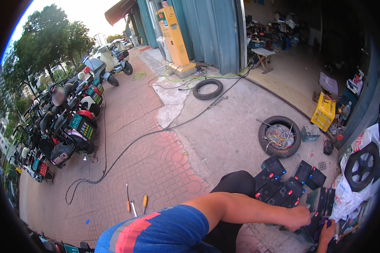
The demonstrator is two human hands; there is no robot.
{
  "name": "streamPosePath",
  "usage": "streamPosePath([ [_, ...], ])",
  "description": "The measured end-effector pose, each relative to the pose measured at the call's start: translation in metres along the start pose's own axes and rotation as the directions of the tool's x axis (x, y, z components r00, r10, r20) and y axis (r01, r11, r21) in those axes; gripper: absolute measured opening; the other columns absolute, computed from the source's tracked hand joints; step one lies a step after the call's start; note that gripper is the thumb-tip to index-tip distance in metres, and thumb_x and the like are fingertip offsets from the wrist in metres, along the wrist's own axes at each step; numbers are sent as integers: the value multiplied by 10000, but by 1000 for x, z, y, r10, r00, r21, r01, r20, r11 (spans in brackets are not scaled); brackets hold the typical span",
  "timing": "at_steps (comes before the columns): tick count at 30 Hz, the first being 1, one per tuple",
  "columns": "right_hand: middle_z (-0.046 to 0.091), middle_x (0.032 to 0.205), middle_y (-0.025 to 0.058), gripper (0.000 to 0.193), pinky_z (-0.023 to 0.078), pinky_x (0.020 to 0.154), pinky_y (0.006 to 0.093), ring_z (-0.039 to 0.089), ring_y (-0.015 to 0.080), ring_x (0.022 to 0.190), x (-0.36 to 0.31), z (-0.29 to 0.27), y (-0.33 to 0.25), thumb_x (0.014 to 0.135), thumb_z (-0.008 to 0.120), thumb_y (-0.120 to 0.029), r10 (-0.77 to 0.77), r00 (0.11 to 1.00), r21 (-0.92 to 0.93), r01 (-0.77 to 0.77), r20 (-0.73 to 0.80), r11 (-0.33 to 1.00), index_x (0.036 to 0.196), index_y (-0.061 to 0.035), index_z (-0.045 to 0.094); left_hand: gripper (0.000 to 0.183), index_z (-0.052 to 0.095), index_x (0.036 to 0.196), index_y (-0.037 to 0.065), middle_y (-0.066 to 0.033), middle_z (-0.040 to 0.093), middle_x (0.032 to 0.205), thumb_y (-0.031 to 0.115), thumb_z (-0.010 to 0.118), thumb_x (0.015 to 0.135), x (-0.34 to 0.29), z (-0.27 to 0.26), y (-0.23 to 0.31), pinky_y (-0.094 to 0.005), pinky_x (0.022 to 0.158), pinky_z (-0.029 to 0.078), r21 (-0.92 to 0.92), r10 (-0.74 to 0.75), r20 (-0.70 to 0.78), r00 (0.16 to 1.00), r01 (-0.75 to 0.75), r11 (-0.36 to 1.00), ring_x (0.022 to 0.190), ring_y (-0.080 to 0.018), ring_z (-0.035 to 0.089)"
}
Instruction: The person cleans lead-acid batteries by hand using a purple cloth, wiping the top and sides of each battery while they are arranged on the ground.
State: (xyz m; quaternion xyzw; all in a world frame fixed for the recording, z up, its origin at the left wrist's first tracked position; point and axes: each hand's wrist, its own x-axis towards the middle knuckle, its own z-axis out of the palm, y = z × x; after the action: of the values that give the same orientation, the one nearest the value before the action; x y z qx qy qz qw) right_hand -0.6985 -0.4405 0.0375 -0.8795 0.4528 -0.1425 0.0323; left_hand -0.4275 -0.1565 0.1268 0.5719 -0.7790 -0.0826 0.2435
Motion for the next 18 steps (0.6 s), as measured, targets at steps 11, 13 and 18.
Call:
streamPosePath([
  [11,706,1267,246,358,526,1038,504,679,444,1195,-1,0,-4,1076,694,-246,-7,1000,44,7,-4,999,1339,-7,651,202,798,821,26,-222,764,830,161,817,672,-1,9,-1,-529,794,605,35,-60,22,998,59,998,876,-433,769],
  [13,706,1267,247,359,526,1036,505,679,443,1193,0,2,0,1075,695,-245,-18,1000,38,18,-13,999,1339,-6,651,174,775,779,2,-233,754,825,134,782,665,-2,9,0,-539,802,593,3,-70,33,997,70,998,876,-447,755],
  [18,708,1263,247,359,527,1030,509,680,442,1188,0,7,5,1069,703,-239,-29,998,40,31,-58,999,1336,-4,654,182,778,783,-2,-235,749,812,147,794,679,-2,9,2,-537,802,593,13,-65,47,997,64,998,870,-448,755],
])
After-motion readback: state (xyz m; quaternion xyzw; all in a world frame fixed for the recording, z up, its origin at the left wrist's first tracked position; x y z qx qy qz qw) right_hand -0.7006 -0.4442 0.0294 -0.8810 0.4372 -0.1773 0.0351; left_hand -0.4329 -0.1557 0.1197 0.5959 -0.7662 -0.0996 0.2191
